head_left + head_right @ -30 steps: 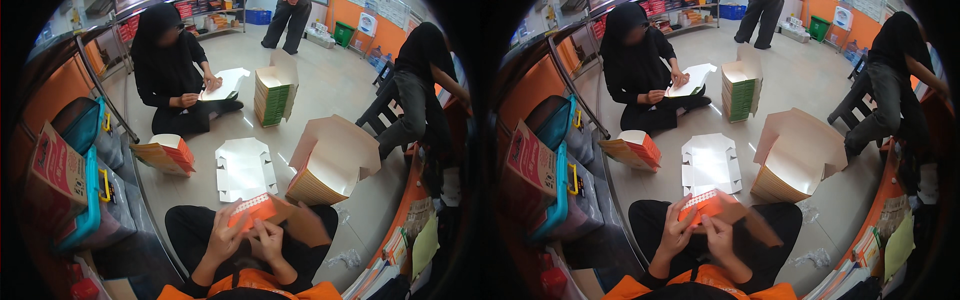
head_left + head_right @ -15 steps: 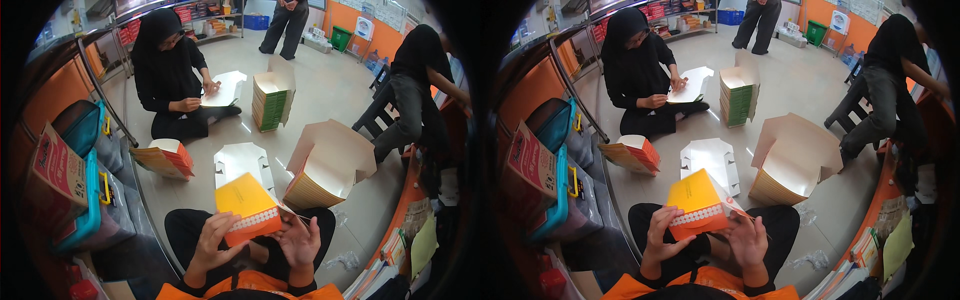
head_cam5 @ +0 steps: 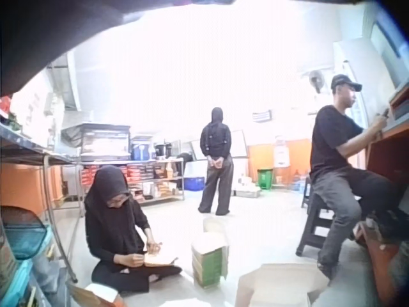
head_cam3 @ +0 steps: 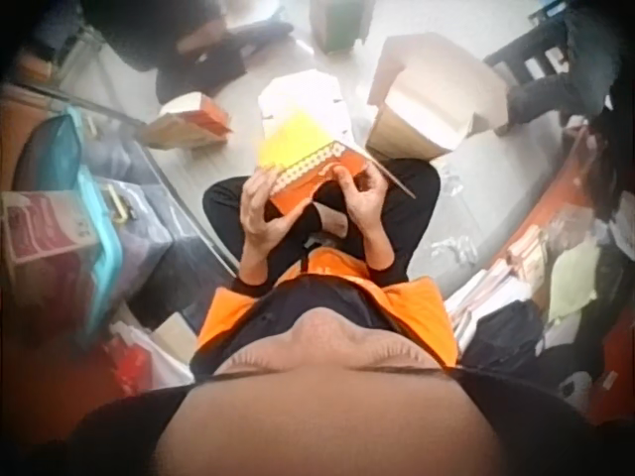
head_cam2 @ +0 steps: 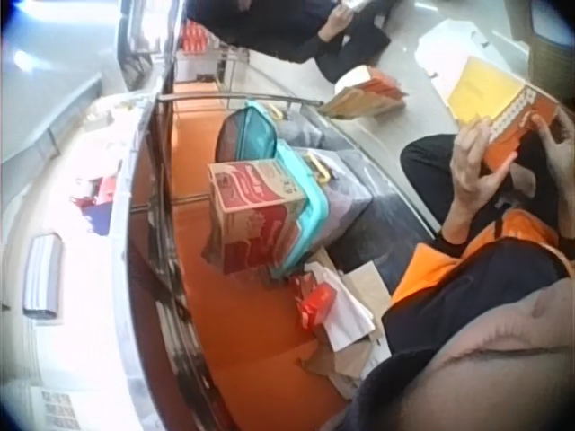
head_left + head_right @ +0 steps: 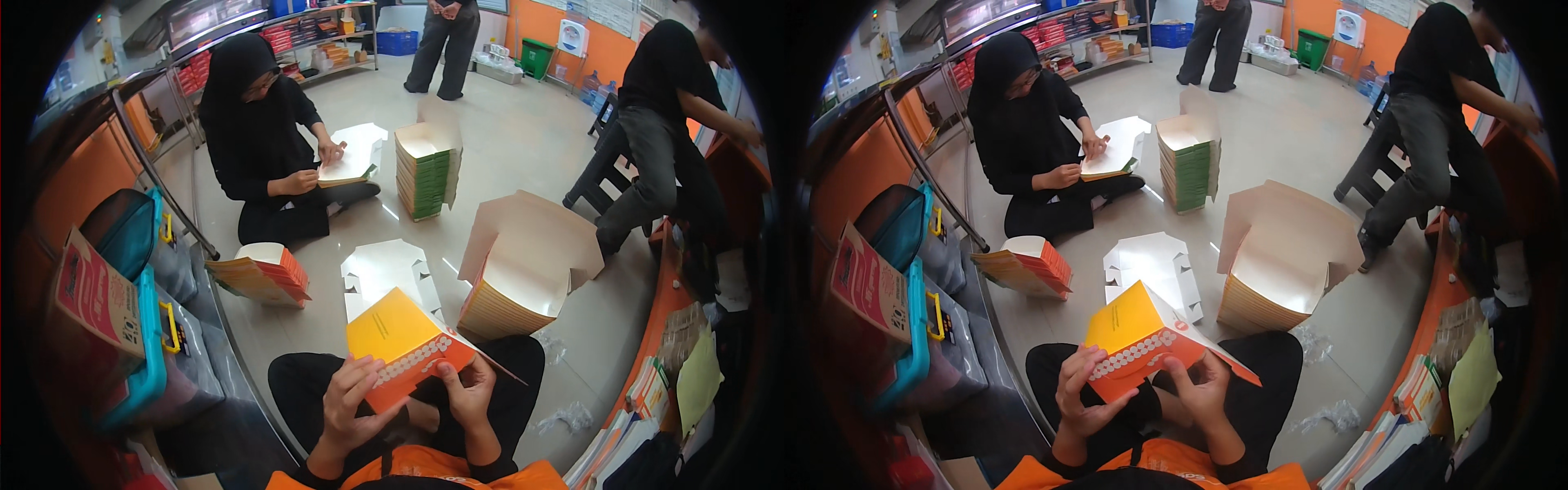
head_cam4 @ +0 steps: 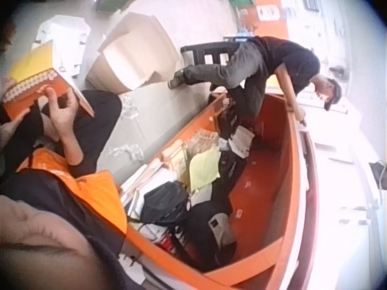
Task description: The person assembles cardboard takeout food boxes by hand while sitting on the floor, folding the pre-scored flaps and stacking the finished boxes.
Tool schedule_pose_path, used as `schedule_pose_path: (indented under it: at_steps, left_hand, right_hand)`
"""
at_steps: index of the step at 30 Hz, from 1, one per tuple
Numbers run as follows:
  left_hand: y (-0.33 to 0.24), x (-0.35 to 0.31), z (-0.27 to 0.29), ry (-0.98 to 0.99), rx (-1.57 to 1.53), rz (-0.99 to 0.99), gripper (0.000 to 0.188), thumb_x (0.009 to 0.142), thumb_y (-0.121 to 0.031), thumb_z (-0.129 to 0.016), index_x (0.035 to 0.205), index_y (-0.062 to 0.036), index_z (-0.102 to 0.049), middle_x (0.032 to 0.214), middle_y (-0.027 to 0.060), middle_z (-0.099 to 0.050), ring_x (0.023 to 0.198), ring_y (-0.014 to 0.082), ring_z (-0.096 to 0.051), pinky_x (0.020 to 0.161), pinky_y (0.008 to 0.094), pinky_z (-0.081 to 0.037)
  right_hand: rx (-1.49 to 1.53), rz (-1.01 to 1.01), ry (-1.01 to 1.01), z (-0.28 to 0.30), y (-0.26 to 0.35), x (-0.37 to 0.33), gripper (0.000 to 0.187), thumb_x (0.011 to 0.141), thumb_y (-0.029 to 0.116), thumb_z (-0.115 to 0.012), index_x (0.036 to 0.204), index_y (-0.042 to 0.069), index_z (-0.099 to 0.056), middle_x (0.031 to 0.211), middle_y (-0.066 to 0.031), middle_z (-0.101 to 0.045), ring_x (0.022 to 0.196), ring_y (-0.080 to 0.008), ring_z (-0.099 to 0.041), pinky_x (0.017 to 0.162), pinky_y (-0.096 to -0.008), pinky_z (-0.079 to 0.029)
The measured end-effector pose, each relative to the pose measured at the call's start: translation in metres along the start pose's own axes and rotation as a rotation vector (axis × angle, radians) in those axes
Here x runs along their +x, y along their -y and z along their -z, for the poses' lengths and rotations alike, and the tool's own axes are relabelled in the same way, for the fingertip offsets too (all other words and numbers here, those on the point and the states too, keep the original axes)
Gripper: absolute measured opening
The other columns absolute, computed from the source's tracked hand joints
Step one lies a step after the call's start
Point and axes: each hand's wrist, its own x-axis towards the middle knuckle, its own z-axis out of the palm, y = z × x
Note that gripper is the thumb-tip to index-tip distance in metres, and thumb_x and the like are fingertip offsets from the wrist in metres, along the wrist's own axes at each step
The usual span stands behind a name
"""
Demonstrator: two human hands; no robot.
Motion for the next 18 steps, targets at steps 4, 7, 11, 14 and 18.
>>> schedule_pose_path:
  at_steps: [4,7,11,14,18]
  left_hand:
    - [-0.013,-0.01,-0.025,-0.085,-0.041,0.043,0.078,0.058,-0.017,-0.088,0.122,-0.0084,-0.043,0.116,0.0127,-0.055,0.11,0.0298,-0.054,0.102,0.0515,-0.037]
    - [-0.022,-0.01,-0.043,-0.105,-0.027,0.061,0.074,0.059,-0.017,-0.087,0.119,-0.0055,-0.044,0.114,0.0126,-0.054,0.111,0.03,-0.052,0.102,0.0487,-0.038]
    - [-0.025,0.007,-0.052,-0.043,0.04,0.05,0.072,0.062,-0.015,-0.085,0.12,-0.0037,-0.045,0.116,0.0136,-0.051,0.112,0.0288,-0.051,0.101,0.0432,-0.04]
    - [-0.014,0.016,-0.067,-0.049,-0.121,0.167,0.072,0.063,-0.012,-0.085,0.122,-0.0028,-0.044,0.118,0.0147,-0.049,0.114,0.0273,-0.05,0.099,0.0384,-0.043]
    - [-0.015,0.045,-0.082,-0.148,-0.532,0.409,0.071,0.065,-0.006,-0.081,0.125,-0.0006,-0.043,0.123,0.0151,-0.046,0.116,0.0275,-0.049,0.095,0.0371,-0.044]
  right_hand:
    - [0.309,-0.149,0.004,-0.002,-0.009,-0.007,0.038,0.09,0.01,-0.059,0.124,-0.001,-0.047,0.122,-0.0113,-0.054,0.113,-0.0165,-0.051,0.095,-0.0318,-0.042]
    - [0.499,-0.248,0.02,-0.007,-0.007,-0.006,0.044,0.092,0.011,-0.056,0.13,0.0,-0.039,0.126,-0.0116,-0.049,0.118,-0.0191,-0.048,0.099,-0.0344,-0.04]
    - [0.766,-0.345,0.072,0.001,0.003,0.008,0.048,0.092,0.013,-0.055,0.135,0.004,-0.034,0.128,-0.0099,-0.047,0.119,-0.0209,-0.046,0.101,-0.0365,-0.038]
    - [0.452,-0.23,0.041,0.008,0.012,0.02,0.04,0.094,0.015,-0.053,0.131,0.003,-0.041,0.121,-0.0088,-0.053,0.114,-0.0184,-0.05,0.098,-0.0331,-0.039]
    - [-0.078,-0.082,0.082,0.028,0.012,0.019,0.028,0.095,0.018,-0.051,0.112,-0.002,-0.059,0.113,-0.0114,-0.061,0.104,-0.0155,-0.055,0.092,-0.0295,-0.041]
